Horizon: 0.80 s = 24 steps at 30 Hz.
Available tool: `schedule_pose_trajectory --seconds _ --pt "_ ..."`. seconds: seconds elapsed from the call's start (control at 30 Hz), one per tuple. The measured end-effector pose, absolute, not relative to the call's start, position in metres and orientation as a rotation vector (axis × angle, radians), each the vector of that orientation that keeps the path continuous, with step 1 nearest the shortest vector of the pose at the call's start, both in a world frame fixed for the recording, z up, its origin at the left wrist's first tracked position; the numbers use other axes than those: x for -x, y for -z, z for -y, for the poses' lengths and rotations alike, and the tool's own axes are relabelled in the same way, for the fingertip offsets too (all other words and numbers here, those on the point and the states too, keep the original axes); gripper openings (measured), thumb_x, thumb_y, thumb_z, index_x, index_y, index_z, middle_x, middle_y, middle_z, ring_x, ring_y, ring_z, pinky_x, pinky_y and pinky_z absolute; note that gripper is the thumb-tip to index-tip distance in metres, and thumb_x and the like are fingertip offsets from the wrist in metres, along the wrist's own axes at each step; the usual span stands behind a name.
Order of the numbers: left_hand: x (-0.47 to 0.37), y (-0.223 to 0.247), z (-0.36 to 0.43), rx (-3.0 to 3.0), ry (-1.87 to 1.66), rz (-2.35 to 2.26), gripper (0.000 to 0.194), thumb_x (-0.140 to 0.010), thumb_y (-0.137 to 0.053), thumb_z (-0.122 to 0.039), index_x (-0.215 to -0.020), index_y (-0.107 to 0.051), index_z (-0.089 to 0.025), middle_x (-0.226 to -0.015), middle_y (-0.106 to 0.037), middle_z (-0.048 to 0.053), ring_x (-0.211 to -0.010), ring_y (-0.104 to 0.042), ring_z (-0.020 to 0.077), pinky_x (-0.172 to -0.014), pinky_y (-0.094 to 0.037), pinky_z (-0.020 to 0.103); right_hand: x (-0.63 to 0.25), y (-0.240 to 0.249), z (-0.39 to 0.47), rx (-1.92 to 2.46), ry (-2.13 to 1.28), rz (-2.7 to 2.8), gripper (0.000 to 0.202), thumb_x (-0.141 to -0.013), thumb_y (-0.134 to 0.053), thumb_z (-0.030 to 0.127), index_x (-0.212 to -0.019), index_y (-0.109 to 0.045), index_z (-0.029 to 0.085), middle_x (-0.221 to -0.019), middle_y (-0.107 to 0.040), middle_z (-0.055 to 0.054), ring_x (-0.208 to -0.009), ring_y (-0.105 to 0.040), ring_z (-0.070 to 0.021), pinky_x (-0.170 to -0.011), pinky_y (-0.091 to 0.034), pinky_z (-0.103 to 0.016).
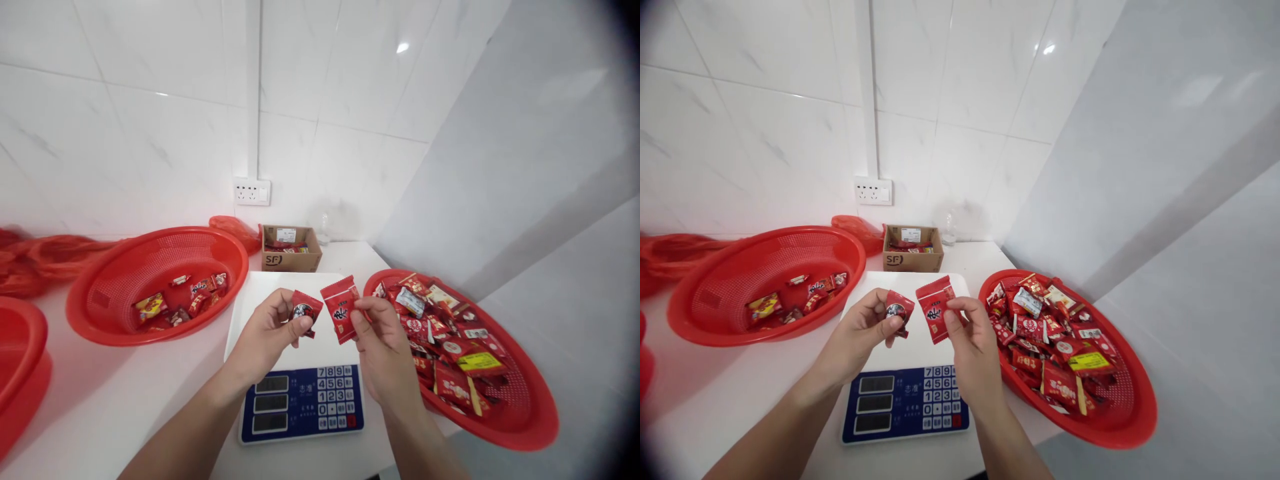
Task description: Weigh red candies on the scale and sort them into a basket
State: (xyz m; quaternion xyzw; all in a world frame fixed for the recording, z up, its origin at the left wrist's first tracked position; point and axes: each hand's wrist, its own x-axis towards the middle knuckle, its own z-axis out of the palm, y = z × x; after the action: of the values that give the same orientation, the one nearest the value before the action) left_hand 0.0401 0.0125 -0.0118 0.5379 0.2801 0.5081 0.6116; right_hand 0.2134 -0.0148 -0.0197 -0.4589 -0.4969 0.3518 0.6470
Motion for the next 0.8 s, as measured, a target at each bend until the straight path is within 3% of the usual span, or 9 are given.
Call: schedule_pose_trajectory --seconds 0.17,0.23,0.33,0.43,0.57,0.73,0.8 --pt "-0.041 0.008 -0.006 -1.248 -1.151 -0.628 0.034 -0.074 -0.080 -0.038 -0.089 -0.056 -0.019 -0.069 -0.056 -0.005 -0.058 -0.057 0.0100 -0.053 -0.044 0.022 -0.209 0.011 0.019 1.079 -0.643 1.455 0.021 -0.091 -0.059 0.043 -0.102 -0.069 0.027 -0.102 -0.066 -0.004 -0.098 -0.063 -0.0208 -0.085 -0.052 -0.034" --pt "-0.043 0.008 -0.003 -1.257 -1.142 -0.606 0.035 -0.073 -0.081 -0.037 -0.089 -0.055 -0.019 -0.072 -0.057 -0.004 -0.062 -0.056 0.0109 -0.059 -0.047 0.025 -0.206 0.010 0.021 1.042 -0.680 1.517 0.024 -0.091 -0.060 0.045 -0.102 -0.070 0.027 -0.099 -0.064 -0.004 -0.091 -0.064 -0.0200 -0.075 -0.054 -0.031" --pt "-0.044 0.008 0.000 -1.301 -1.111 -0.663 0.034 -0.072 -0.081 -0.034 -0.090 -0.056 -0.019 -0.074 -0.057 -0.003 -0.068 -0.054 0.0130 -0.064 -0.047 0.027 -0.203 0.010 0.021 1.055 -0.690 1.555 0.021 -0.090 -0.061 0.043 -0.084 -0.069 0.024 -0.086 -0.060 -0.002 -0.072 -0.061 -0.0159 -0.059 -0.051 -0.026" --pt "-0.043 0.007 0.001 -1.388 -1.072 -0.749 0.031 -0.072 -0.079 -0.032 -0.089 -0.057 -0.019 -0.074 -0.055 -0.003 -0.069 -0.051 0.0133 -0.065 -0.043 0.027 -0.202 0.010 0.022 1.102 -0.580 1.569 0.021 -0.089 -0.062 0.036 -0.074 -0.068 0.023 -0.082 -0.059 -0.002 -0.072 -0.060 -0.0159 -0.057 -0.048 -0.024" --pt "-0.042 0.007 0.000 -1.434 -1.004 -0.712 0.027 -0.080 -0.073 -0.037 -0.091 -0.057 -0.019 -0.079 -0.057 -0.001 -0.073 -0.055 0.0151 -0.069 -0.047 0.030 -0.202 0.009 0.025 1.121 -0.529 1.552 0.016 -0.088 -0.063 0.031 -0.075 -0.069 0.024 -0.083 -0.059 -0.002 -0.070 -0.059 -0.0149 -0.052 -0.046 -0.022" --pt "-0.040 0.013 -0.006 -1.274 -1.272 -0.670 0.042 -0.089 -0.065 -0.039 -0.123 -0.043 -0.028 -0.081 -0.061 -0.003 -0.068 -0.058 0.0131 -0.061 -0.050 0.025 -0.205 0.010 0.027 1.080 -0.495 1.400 0.007 -0.089 -0.062 0.027 -0.090 -0.068 0.028 -0.092 -0.063 -0.001 -0.083 -0.063 -0.0155 -0.069 -0.052 -0.024" --pt "-0.038 0.014 -0.010 -1.275 -1.425 -0.754 0.037 -0.092 -0.060 -0.038 -0.126 -0.047 -0.030 -0.085 -0.061 -0.002 -0.068 -0.058 0.0122 -0.060 -0.050 0.024 -0.206 0.011 0.028 1.070 -0.501 1.343 0.006 -0.089 -0.062 0.025 -0.092 -0.067 0.028 -0.094 -0.064 -0.001 -0.086 -0.063 -0.0154 -0.074 -0.053 -0.025"
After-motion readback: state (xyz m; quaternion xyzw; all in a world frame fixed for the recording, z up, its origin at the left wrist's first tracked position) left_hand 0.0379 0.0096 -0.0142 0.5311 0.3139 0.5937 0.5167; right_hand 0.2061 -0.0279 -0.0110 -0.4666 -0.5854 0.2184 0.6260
